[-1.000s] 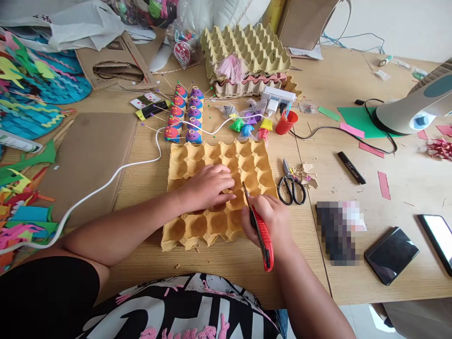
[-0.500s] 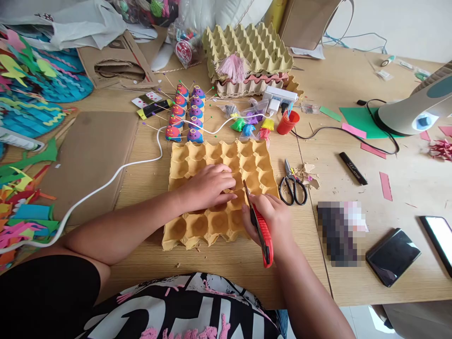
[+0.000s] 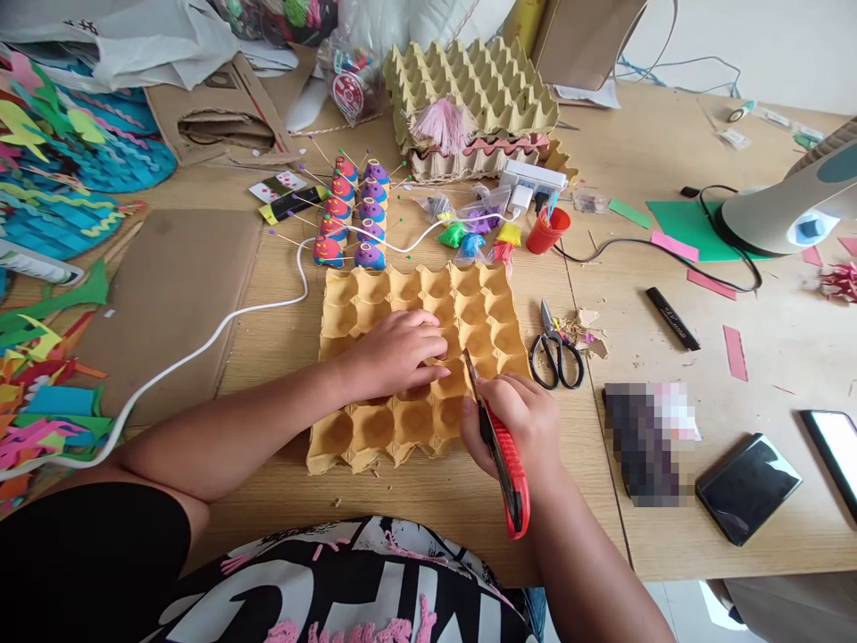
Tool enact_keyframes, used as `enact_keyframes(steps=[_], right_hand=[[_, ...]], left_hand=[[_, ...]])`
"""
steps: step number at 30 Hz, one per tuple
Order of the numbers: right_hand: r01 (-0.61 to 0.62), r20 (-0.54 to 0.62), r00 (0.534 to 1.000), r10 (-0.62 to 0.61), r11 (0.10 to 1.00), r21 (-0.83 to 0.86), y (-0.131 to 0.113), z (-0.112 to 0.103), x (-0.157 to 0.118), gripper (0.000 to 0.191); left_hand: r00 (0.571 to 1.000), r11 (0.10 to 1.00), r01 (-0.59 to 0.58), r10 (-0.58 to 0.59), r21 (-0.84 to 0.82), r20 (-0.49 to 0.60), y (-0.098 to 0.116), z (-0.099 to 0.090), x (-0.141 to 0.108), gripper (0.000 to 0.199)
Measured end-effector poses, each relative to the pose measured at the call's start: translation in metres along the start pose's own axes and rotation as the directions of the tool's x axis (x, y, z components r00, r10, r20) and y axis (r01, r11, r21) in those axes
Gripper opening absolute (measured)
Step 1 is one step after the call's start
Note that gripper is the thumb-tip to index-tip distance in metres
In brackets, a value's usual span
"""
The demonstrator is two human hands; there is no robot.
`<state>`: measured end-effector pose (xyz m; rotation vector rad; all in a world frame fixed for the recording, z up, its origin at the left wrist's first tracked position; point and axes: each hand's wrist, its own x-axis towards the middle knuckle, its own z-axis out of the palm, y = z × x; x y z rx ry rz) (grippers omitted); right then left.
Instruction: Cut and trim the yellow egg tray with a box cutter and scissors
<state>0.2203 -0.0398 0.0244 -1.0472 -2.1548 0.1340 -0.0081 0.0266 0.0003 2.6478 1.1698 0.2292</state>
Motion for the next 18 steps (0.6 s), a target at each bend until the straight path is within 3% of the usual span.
enact_keyframes(steps=[7,14,18], right_hand=[[-0.019,-0.007,1.0,0.019,1.0,0.01,0.0013,0.0015,-0.0006,0.009],[0.153,0.076,0.987,-0.145,0.982,-0.115,-0.0062,0.0012,0.0036,0.019],[0.156,0.083,0.986,-0.147,0.981,-0.116,-0.0066,0.0001,0.0042,0.018]], left_hand=[[1.0,1.0,0.005,-0.005,0.002,0.018,0.0007,-0.0014,0.0005,0.031],[1.0,1.0,-0.005,0.005,-0.009,-0.013,-0.0005,0.0007,-0.0005,0.034],[1.0,1.0,-0.005,0.005,-0.002,-0.008,-0.0007,0.0007,-0.0005,0.034]])
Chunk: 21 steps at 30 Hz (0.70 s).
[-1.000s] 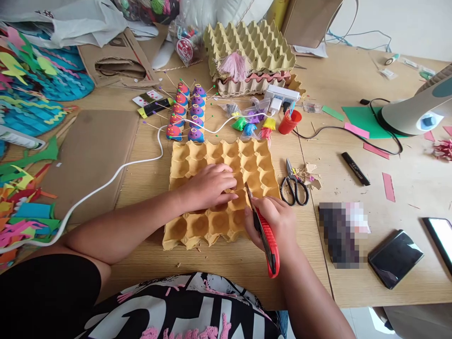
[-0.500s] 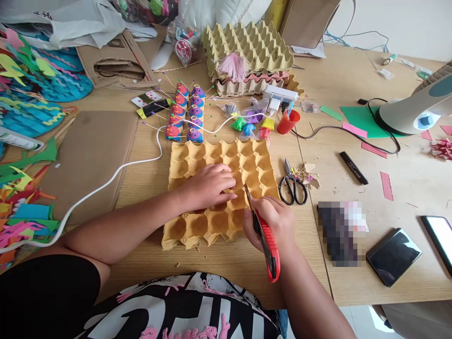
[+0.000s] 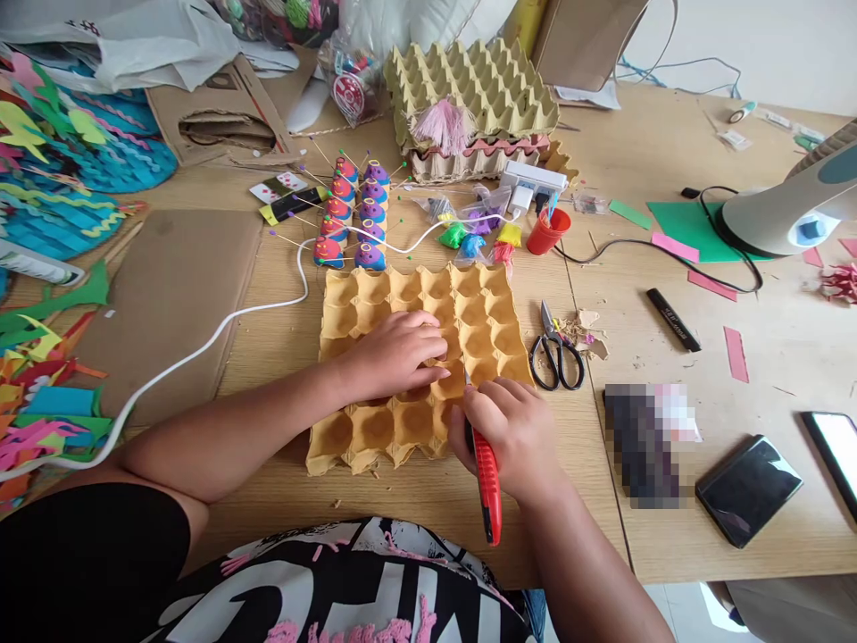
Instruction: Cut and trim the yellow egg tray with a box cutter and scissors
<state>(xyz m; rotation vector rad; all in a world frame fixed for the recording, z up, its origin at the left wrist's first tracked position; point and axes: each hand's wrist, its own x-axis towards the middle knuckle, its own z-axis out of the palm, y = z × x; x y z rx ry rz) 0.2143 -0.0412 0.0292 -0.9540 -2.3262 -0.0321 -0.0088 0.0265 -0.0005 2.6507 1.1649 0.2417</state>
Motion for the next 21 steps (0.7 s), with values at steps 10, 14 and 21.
enact_keyframes(steps=[10,14,21], right_hand=[[-0.271,-0.105,0.95,0.294,0.943,0.192,0.0066,0.0028,-0.0104,0.013],[-0.344,-0.125,0.92,0.373,0.917,0.202,0.0005,-0.0014,-0.0083,0.008],[-0.286,-0.165,0.933,0.319,0.938,0.197,0.0033,-0.001,-0.0104,0.014]], left_hand=[[0.996,0.999,0.037,-0.037,0.0,0.081,0.0043,-0.0081,0.0011,0.032],[0.998,1.0,0.024,-0.024,0.006,0.057,0.003,-0.0059,0.0004,0.031],[0.999,1.0,0.016,-0.017,0.003,0.04,0.0015,-0.0032,0.0007,0.03]])
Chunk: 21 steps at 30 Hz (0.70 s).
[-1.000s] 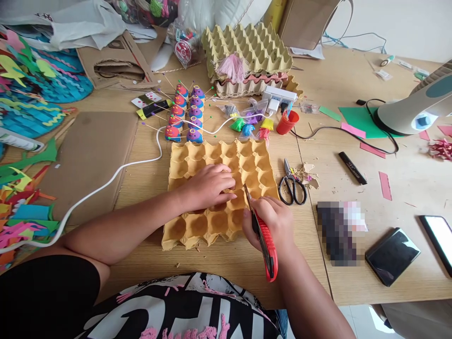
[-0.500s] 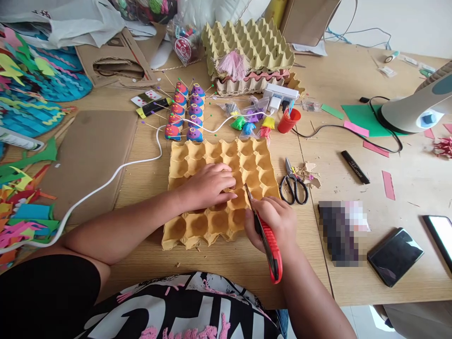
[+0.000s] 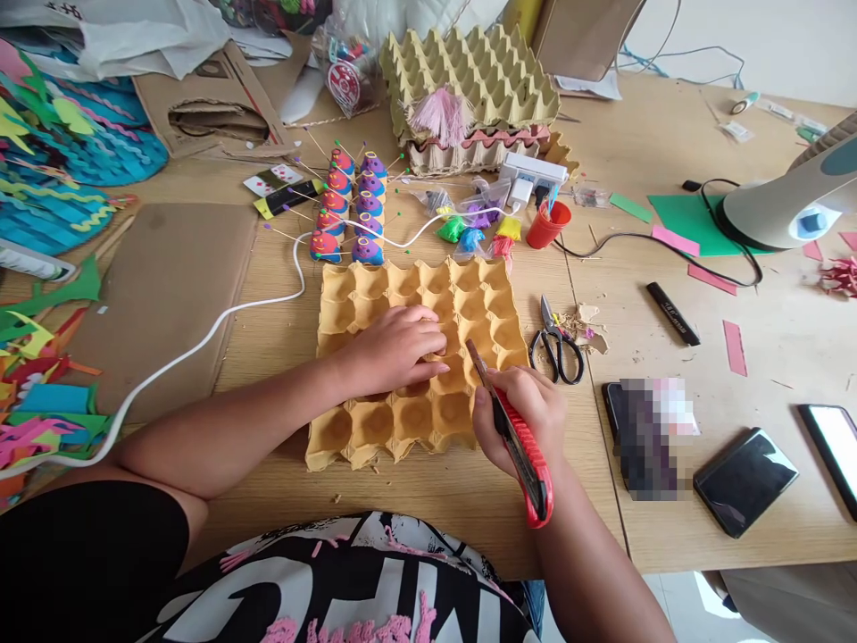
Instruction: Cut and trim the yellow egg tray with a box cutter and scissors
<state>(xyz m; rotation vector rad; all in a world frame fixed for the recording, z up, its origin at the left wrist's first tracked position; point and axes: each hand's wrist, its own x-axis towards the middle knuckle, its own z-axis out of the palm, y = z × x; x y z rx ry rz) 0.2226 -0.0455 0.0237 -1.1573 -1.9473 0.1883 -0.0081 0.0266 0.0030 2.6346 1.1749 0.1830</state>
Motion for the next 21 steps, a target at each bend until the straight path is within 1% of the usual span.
enact_keyframes(steps=[3,6,11,15,19,21], right_hand=[[0.087,0.04,0.995,-0.088,0.996,0.023,0.007,0.004,-0.001,0.018],[0.13,0.058,0.99,-0.131,0.991,0.016,0.011,0.007,-0.001,0.02],[0.133,0.083,0.988,-0.133,0.991,0.009,0.011,0.006,0.002,0.02],[0.121,0.142,0.983,-0.121,0.993,0.005,0.012,0.006,0.003,0.017],[0.162,0.113,0.981,-0.161,0.987,-0.003,0.014,0.007,0.003,0.015],[0.145,0.122,0.982,-0.143,0.989,-0.007,0.014,0.008,0.004,0.013]], left_hand=[[1.0,1.0,-0.01,0.01,0.003,-0.022,-0.001,0.002,0.0,0.03],[1.0,1.0,-0.011,0.011,0.006,-0.025,-0.001,0.003,0.0,0.031],[1.0,1.0,-0.011,0.011,0.009,-0.023,-0.001,0.003,-0.001,0.031],[0.999,1.0,-0.017,0.017,0.015,-0.039,-0.001,0.004,-0.001,0.03],[0.999,1.0,-0.02,0.021,0.022,-0.03,-0.001,0.004,-0.001,0.031],[0.999,0.999,-0.024,0.025,0.029,-0.038,-0.001,0.003,-0.001,0.03]])
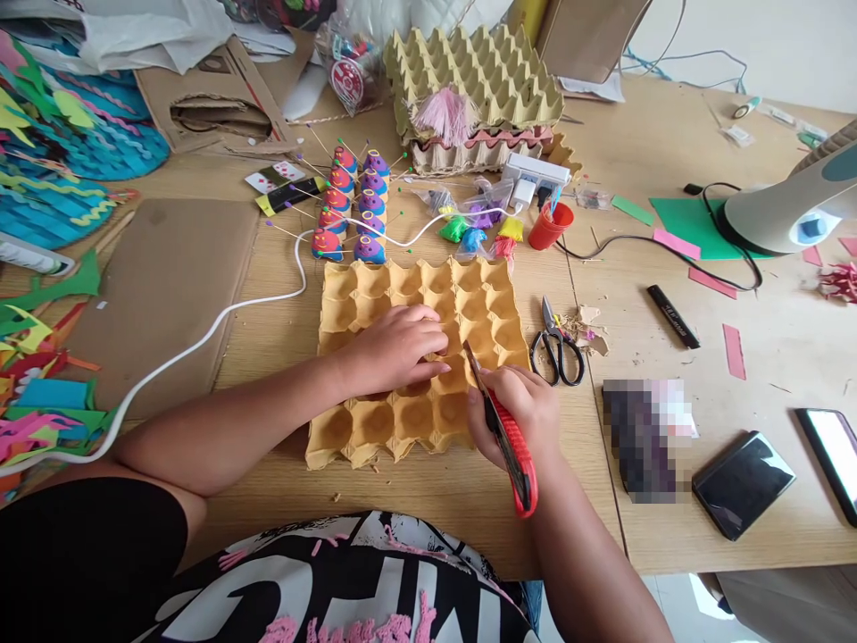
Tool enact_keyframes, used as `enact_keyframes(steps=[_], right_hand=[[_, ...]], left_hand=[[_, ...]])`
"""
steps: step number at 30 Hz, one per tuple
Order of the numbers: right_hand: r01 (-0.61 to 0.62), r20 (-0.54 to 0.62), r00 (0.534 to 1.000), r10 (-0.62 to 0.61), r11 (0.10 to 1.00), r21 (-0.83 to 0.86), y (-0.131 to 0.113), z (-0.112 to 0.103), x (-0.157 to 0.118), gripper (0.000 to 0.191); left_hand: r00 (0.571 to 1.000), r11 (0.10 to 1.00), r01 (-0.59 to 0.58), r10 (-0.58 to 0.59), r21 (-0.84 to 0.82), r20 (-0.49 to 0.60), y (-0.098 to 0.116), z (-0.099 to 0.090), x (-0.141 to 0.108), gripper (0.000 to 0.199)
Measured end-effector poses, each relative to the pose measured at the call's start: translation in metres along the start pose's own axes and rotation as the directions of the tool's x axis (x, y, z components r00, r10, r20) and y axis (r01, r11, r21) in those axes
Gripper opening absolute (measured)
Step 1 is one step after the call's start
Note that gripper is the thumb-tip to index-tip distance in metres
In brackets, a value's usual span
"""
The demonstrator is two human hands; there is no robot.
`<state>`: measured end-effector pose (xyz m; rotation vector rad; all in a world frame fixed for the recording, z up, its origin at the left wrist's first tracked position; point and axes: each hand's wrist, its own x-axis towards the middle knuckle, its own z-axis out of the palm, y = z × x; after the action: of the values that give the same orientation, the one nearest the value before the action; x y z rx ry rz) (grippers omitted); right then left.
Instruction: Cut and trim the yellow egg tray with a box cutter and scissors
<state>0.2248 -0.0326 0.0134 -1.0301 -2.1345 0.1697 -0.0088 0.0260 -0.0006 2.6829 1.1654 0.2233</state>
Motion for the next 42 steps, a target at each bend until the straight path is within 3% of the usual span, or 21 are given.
enact_keyframes(steps=[4,16,21,26,31,35,42], right_hand=[[-0.002,0.053,0.999,0.004,0.999,-0.041,-0.002,0.0001,0.003,0.012],[0.026,0.06,0.998,-0.024,0.999,-0.037,-0.0032,-0.0008,0.0041,0.014],[-0.023,0.061,0.998,0.024,0.999,-0.032,-0.0034,0.0009,0.0043,0.011],[0.03,0.049,0.998,-0.028,0.998,-0.046,-0.0031,0.0006,0.0047,0.012],[-0.031,0.068,0.997,0.035,0.998,-0.061,-0.0021,0.0007,0.0033,0.011],[0.0,0.053,0.999,0.003,0.999,-0.048,-0.0023,-0.0009,0.0021,0.012],[-0.053,0.059,0.997,0.055,0.998,-0.04,-0.0042,-0.0017,0.0035,0.011]], left_hand=[[1.0,1.0,-0.004,0.004,0.003,-0.023,-0.0003,0.0005,-0.0001,0.03],[1.0,1.0,-0.006,0.006,0.003,-0.01,-0.0003,-0.0001,-0.0002,0.031],[1.0,1.0,-0.001,0.001,0.008,-0.002,0.0,-0.0003,0.0,0.031],[1.0,1.0,0.006,-0.007,0.004,0.008,0.0002,-0.0003,-0.0001,0.031],[1.0,1.0,-0.009,0.009,0.009,-0.018,-0.0002,0.0001,-0.0004,0.031],[0.999,1.0,-0.015,0.015,0.003,-0.037,-0.0007,0.0015,-0.0007,0.03],[1.0,1.0,-0.012,0.012,0.001,-0.026,-0.0005,-0.0002,-0.0008,0.031]])
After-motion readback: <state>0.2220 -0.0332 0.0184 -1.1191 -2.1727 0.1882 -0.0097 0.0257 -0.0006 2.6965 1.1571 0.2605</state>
